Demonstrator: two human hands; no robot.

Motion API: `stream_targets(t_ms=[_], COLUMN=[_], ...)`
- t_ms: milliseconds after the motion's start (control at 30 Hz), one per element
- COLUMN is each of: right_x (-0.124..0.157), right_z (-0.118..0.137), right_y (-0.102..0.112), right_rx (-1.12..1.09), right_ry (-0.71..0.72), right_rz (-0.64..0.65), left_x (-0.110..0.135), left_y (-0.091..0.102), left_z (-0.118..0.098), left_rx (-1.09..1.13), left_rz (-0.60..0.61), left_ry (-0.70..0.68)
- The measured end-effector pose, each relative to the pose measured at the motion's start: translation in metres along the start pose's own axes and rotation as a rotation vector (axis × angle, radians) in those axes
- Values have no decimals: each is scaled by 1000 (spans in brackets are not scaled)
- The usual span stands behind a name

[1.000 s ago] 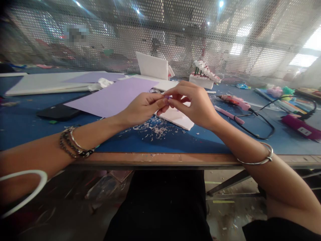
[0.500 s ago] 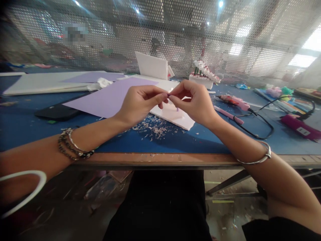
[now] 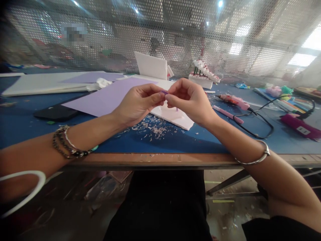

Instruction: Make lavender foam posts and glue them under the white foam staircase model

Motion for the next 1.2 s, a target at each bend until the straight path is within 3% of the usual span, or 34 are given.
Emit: stream_targets(t_ms=[167, 300, 467, 633, 900, 1200], right_x=[1, 3, 2, -1, 3, 4], right_z=[7, 12, 18, 24, 21, 20], right_y=[5, 9, 11, 8, 10, 9], right_rx=[-47, 11, 234, 481, 389, 329], right_ry=[-38, -29, -14, 155, 139, 209], right_rz=[254, 329, 392, 326, 51, 31], left_x=[-1, -1, 1, 2, 3, 3], left_y=[-5, -4, -5, -4, -8, -4], left_z=[1, 4, 6, 8, 3, 1], left_rx=[-103, -180, -236, -176, -47, -155], left_rz=[168, 153, 153, 109, 46, 18], left_ry=[74, 182, 267, 283, 151, 115])
Point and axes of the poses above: each hand's wrist, its own x-axis away from the middle knuckle, its own y-axis out of the back of the hand, z = x × y, the point moved 5 cm from there along -x, towards the middle knuckle, and after that the axes turned 14 degrees about y, right-handed, at the moved point
